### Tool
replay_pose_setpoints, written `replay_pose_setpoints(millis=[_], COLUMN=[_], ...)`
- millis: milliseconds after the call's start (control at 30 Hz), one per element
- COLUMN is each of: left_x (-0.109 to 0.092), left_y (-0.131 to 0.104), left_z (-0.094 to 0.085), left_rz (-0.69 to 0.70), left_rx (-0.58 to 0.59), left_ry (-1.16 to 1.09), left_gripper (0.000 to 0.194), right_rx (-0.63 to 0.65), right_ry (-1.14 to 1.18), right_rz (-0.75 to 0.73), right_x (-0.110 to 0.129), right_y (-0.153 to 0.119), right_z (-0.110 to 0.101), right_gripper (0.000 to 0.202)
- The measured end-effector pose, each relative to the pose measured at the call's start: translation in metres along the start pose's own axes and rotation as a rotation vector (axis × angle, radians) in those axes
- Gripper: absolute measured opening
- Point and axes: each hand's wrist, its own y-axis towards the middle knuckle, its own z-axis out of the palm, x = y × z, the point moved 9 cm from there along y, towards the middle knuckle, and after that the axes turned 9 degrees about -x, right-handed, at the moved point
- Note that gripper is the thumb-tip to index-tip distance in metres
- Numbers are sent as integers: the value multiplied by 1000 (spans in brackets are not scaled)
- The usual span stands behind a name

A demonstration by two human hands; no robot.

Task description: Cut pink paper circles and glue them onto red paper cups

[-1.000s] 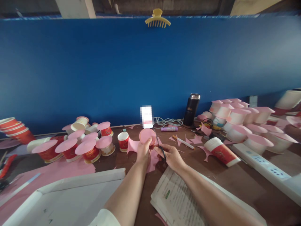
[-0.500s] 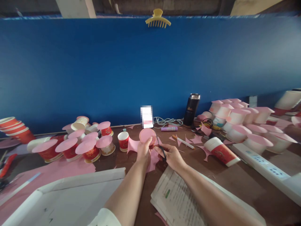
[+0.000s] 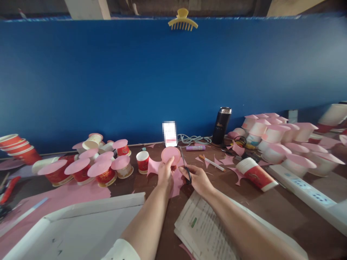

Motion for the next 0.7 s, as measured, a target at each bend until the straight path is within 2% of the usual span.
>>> replay_pose_setpoints(millis=[333, 700], left_x=[1, -3], left_y=[0, -5], left_z=[0, 2], left_rz=[-6, 39], left_rx=[0, 32], left_ry=[-30, 63], left_gripper=[27, 31], right_rx=[27, 8], right_ry=[-5, 8], right_rz=[-2, 5], right_x=[-2, 3], right_y=[-1, -3], right_z=[3, 2], right_gripper=[38, 41])
